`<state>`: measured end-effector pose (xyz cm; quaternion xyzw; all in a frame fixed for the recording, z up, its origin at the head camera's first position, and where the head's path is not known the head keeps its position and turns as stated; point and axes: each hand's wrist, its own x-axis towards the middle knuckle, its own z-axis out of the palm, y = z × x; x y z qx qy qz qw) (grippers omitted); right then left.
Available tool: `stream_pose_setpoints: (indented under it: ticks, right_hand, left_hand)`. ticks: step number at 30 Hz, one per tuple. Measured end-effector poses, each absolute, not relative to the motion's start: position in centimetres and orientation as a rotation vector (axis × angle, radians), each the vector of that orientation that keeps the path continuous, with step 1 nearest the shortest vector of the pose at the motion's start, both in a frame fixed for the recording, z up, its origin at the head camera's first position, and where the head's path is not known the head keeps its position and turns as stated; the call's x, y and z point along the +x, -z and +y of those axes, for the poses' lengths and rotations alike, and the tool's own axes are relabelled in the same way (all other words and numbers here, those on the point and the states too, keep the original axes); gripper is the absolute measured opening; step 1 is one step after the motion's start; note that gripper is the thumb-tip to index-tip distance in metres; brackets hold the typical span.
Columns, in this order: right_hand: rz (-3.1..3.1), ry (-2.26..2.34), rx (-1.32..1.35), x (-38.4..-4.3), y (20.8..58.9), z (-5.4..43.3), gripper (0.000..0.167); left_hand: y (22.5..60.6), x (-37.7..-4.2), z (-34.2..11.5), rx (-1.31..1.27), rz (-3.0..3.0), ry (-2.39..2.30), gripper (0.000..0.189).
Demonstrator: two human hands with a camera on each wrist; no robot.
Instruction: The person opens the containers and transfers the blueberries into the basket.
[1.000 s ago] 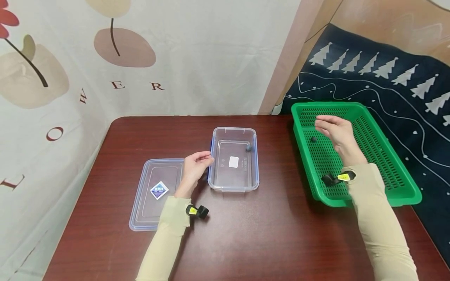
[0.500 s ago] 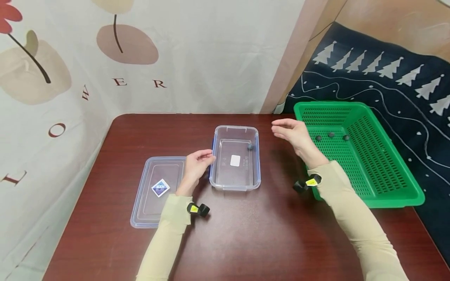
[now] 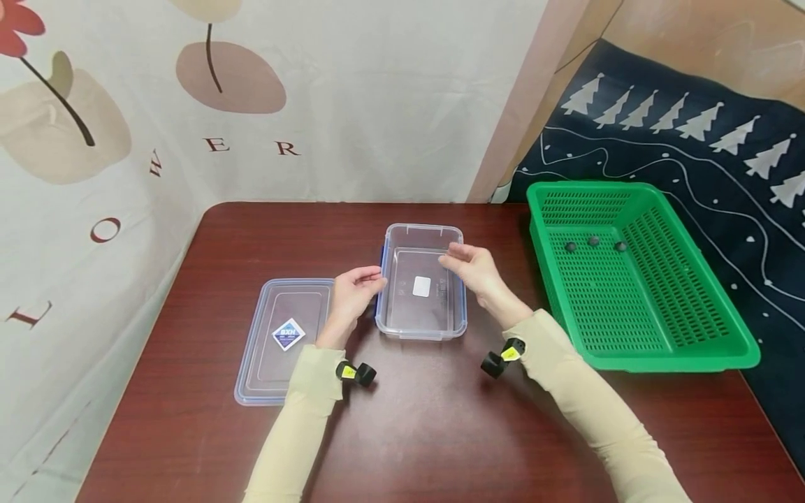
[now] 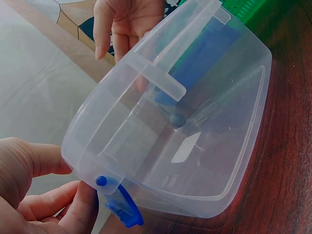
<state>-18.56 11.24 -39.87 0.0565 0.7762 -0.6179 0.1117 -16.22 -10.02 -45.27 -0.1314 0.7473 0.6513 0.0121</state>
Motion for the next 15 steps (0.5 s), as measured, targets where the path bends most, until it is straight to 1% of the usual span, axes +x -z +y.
stream_pose_setpoints:
  ticks: [4, 11, 15]
  right_hand:
    - [2.21, 1.826, 0.217, -18.0, 40.7, 10.2, 0.057]
    - [2.175, 1.871, 0.309, -18.2, 41.4, 8.7, 0.056]
    - [2.179, 1.833, 0.358, -18.5, 41.8, 8.1, 0.062]
  left_hand:
    - [45.3, -16.3, -10.0, -0.407, 2.325, -2.032, 0.027]
    - [45.3, -16.2, -10.0, -0.422, 2.32, -2.027, 0.027]
    - [45.3, -16.1, -10.0, -0.412, 2.327, -2.032, 0.027]
